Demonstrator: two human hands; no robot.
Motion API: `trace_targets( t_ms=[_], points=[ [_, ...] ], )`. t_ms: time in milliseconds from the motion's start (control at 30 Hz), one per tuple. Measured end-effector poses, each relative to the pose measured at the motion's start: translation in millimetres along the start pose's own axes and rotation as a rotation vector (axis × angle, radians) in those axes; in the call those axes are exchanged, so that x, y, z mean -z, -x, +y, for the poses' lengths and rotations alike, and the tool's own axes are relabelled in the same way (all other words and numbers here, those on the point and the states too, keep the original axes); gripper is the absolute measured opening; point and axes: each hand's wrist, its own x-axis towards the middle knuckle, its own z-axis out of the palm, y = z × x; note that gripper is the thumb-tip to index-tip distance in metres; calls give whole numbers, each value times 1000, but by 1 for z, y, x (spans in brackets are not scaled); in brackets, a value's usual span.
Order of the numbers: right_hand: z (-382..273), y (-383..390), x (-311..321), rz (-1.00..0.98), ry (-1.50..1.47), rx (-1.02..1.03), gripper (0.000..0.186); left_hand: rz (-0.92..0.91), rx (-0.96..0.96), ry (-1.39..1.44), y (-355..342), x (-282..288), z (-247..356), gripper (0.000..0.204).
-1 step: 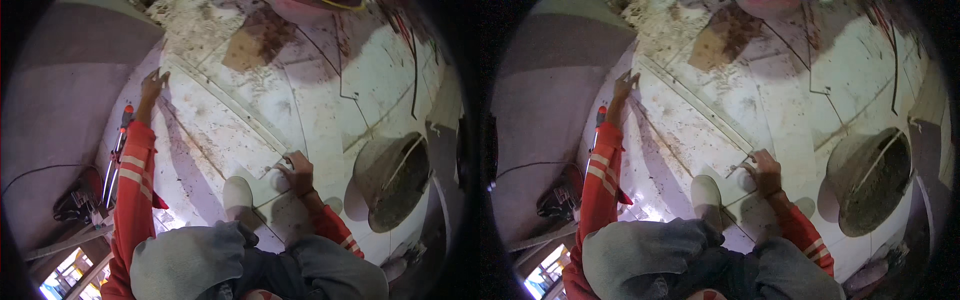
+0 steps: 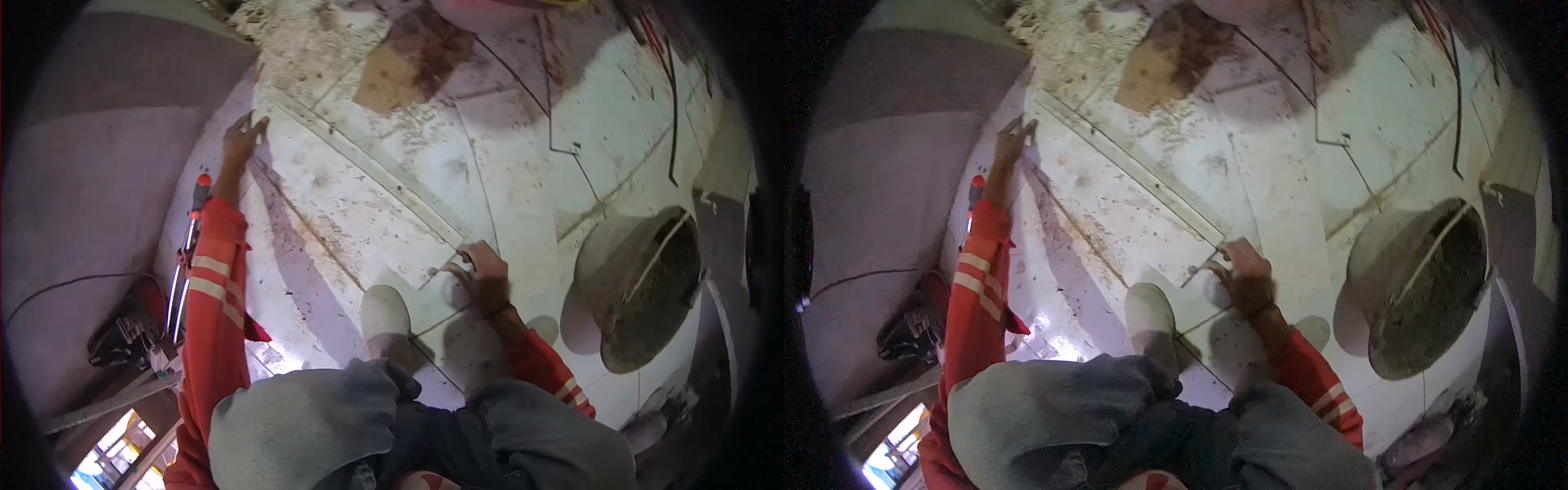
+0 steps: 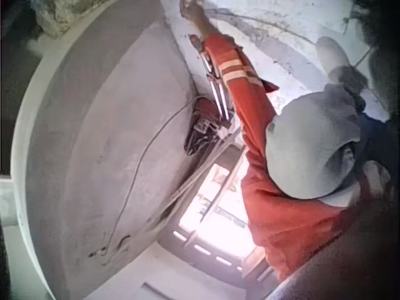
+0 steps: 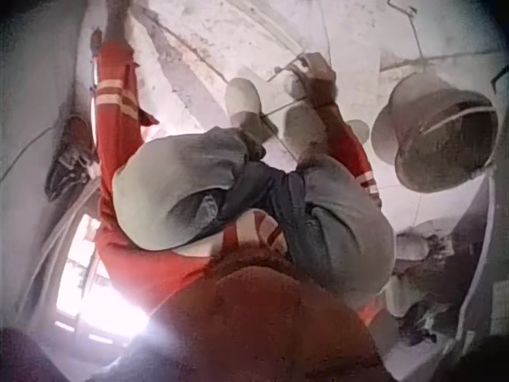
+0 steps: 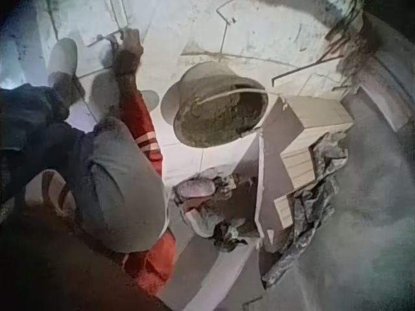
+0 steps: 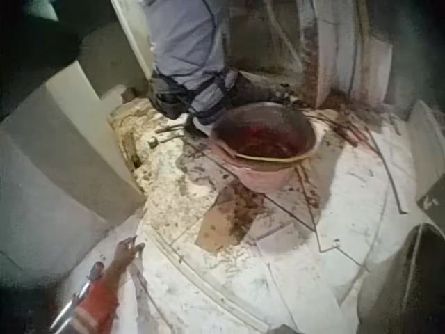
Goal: The person aligns a tile against a corner structure, marks tile pieces on the floor, and carries a tile outside to cut it with an angle grinder.
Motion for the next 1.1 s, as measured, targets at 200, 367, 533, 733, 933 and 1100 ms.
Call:
trace_targets(
  t_ms=[200, 367, 533, 733, 933, 1100],
  points=[
    [6, 4, -2, 3, 32, -25, 37, -70, 195, -86, -11, -5, 10, 72],
    [0, 2, 0, -66, 61, -97, 37, -8, 146, -119, -13, 5, 6, 73],
    [-2, 3, 2, -74, 0, -186, 36, -38, 207, -109, -2, -2, 19, 73],
    [7, 11, -5, -9, 14, -81, 39, -44, 171, -94, -6, 1, 13, 72],
    [-1, 4, 4, -32, -2, -71, 37, -60, 101, -56, -11, -5, 5, 66],
    [2, 6, 0, 9, -55, -43, 38, -72, -41, 51, -23, -7, -15, 65]
  ],
)
